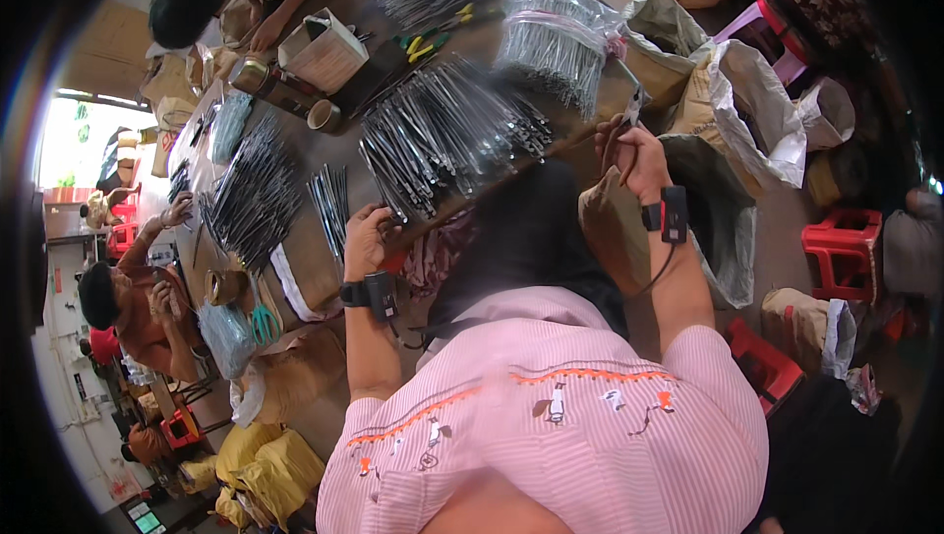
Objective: The person repeatedly picks up thin metal rods from a pile on the table, uses pliers to trim or adjust the ends, and places the finished pieces back on the table. The process is continuous and repetitive throughout the clip.
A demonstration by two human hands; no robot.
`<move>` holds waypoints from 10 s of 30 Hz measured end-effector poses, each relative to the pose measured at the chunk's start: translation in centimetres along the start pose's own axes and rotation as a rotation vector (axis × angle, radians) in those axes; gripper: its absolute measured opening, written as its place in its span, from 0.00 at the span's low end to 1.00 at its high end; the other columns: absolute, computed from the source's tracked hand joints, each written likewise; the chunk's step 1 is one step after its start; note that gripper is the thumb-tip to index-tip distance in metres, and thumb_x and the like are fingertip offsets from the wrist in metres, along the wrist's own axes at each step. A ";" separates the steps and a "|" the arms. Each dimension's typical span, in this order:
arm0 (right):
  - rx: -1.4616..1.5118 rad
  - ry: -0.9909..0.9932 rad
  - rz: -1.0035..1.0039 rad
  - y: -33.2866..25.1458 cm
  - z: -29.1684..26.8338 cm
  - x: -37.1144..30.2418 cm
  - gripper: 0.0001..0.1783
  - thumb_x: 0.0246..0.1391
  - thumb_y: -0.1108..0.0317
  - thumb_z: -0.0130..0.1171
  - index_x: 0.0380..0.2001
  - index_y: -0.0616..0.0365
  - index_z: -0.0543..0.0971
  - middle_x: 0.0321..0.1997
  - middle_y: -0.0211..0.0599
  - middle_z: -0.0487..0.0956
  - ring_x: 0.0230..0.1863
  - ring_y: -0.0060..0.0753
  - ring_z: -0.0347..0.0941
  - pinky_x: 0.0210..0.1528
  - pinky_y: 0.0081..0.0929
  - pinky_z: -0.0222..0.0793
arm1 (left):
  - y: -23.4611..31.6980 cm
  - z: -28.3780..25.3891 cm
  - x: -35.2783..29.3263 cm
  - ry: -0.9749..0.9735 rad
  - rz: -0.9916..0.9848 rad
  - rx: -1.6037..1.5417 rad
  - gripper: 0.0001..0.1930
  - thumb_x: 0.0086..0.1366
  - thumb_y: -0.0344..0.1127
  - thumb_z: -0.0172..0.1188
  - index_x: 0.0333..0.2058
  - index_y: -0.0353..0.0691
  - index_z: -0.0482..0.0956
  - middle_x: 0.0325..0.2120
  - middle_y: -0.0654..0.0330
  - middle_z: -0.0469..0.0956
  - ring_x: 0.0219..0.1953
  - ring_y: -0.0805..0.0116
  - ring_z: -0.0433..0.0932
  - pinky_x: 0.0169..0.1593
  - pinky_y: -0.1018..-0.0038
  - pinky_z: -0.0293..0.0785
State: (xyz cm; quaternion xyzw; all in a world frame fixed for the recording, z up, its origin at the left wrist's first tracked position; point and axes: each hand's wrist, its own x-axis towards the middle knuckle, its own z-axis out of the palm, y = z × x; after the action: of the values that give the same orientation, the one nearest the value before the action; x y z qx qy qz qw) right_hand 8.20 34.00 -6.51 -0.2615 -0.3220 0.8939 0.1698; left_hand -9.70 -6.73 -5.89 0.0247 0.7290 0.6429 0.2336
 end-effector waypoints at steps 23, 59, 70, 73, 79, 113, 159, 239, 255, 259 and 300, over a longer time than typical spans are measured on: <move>-0.647 0.189 -0.281 -1.6 2.8 6.7 0.14 0.43 0.76 0.66 0.31 0.58 0.71 0.19 0.28 0.71 0.16 0.22 0.66 0.17 0.24 0.63 | 1.5 0.4 -6.0 0.018 -0.162 -0.487 0.12 0.59 0.24 0.58 0.43 0.35 0.77 0.32 0.60 0.79 0.29 0.70 0.79 0.30 0.83 0.71; -0.752 0.136 -0.079 -3.8 1.2 6.6 0.05 0.51 0.71 0.60 0.30 0.61 0.76 0.22 0.30 0.75 0.21 0.24 0.70 0.24 0.25 0.66 | 2.6 3.1 -8.3 -0.105 -0.242 -0.600 0.11 0.60 0.21 0.59 0.43 0.34 0.77 0.34 0.55 0.81 0.35 0.62 0.83 0.34 0.79 0.80; -0.343 -0.074 0.151 -3.1 3.9 -1.4 0.06 0.54 0.69 0.60 0.33 0.58 0.75 0.25 0.32 0.77 0.25 0.27 0.74 0.29 0.27 0.73 | 3.2 5.7 -7.7 -0.250 -0.211 -0.555 0.14 0.56 0.25 0.59 0.42 0.34 0.72 0.35 0.56 0.76 0.38 0.61 0.80 0.40 0.74 0.78; -0.365 -0.184 0.130 -1.9 6.9 -3.5 0.08 0.54 0.69 0.60 0.35 0.58 0.73 0.26 0.35 0.77 0.25 0.27 0.74 0.27 0.25 0.73 | 2.9 6.7 -7.6 -0.298 -0.216 -0.596 0.12 0.56 0.24 0.59 0.40 0.34 0.72 0.34 0.55 0.76 0.36 0.59 0.81 0.40 0.74 0.79; -0.518 -0.274 -0.005 2.7 13.1 -6.7 0.10 0.51 0.73 0.59 0.35 0.61 0.70 0.27 0.38 0.77 0.26 0.30 0.74 0.27 0.25 0.71 | 3.1 8.4 -8.1 -0.324 -0.086 -0.554 0.11 0.53 0.20 0.62 0.35 0.34 0.72 0.31 0.55 0.76 0.32 0.63 0.81 0.36 0.71 0.81; -0.443 -0.239 -0.265 6.5 16.5 -7.5 0.09 0.55 0.75 0.58 0.40 0.63 0.72 0.31 0.38 0.78 0.27 0.26 0.74 0.29 0.20 0.71 | 1.9 7.6 -8.8 -0.321 0.004 -0.406 0.12 0.52 0.20 0.65 0.35 0.31 0.74 0.27 0.60 0.77 0.29 0.72 0.79 0.37 0.73 0.80; -0.554 -0.330 -0.140 8.7 15.1 -9.4 0.08 0.53 0.75 0.61 0.35 0.62 0.72 0.26 0.34 0.77 0.23 0.25 0.74 0.20 0.21 0.69 | 2.3 8.5 -9.4 -0.480 -0.349 -0.696 0.07 0.62 0.38 0.61 0.31 0.41 0.75 0.23 0.66 0.76 0.21 0.75 0.75 0.18 0.82 0.59; -0.145 -0.223 0.165 9.3 10.7 -6.8 0.09 0.60 0.65 0.55 0.36 0.62 0.75 0.36 0.40 0.79 0.34 0.33 0.76 0.35 0.26 0.75 | 2.7 10.7 -9.7 -0.496 -0.592 -0.832 0.14 0.66 0.27 0.52 0.50 0.42 0.71 0.23 0.72 0.66 0.20 0.83 0.60 0.23 0.87 0.55; 0.405 -0.410 0.783 5.9 7.1 -11.2 0.19 0.56 0.61 0.43 0.45 0.62 0.71 0.42 0.55 0.77 0.37 0.52 0.77 0.31 0.31 0.75 | 4.0 10.9 -9.4 -0.249 -0.121 -0.422 0.09 0.59 0.24 0.60 0.40 0.36 0.81 0.25 0.67 0.76 0.18 0.83 0.66 0.19 0.86 0.59; -0.162 -0.431 0.587 7.3 6.8 -11.2 0.21 0.48 0.70 0.46 0.47 0.61 0.68 0.36 0.50 0.76 0.29 0.40 0.77 0.25 0.25 0.72 | 3.9 11.1 -9.4 -0.150 0.158 -0.056 0.09 0.59 0.24 0.59 0.39 0.36 0.82 0.27 0.66 0.72 0.24 0.80 0.67 0.24 0.84 0.61; -1.505 -0.588 -0.242 8.1 10.7 -8.6 0.17 0.43 0.71 0.51 0.41 0.58 0.75 0.23 0.52 0.74 0.27 0.54 0.71 0.31 0.41 0.67 | 4.0 6.2 -10.8 0.051 0.373 0.357 0.18 0.53 0.31 0.67 0.45 0.39 0.80 0.31 0.57 0.67 0.32 0.65 0.70 0.37 0.74 0.69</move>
State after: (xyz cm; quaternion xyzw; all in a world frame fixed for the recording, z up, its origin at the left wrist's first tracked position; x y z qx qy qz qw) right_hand 7.91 18.76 -1.80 -0.0235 -0.8935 0.4459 -0.0475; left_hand 1.19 -3.97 0.84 0.1833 0.8195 0.5364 0.0842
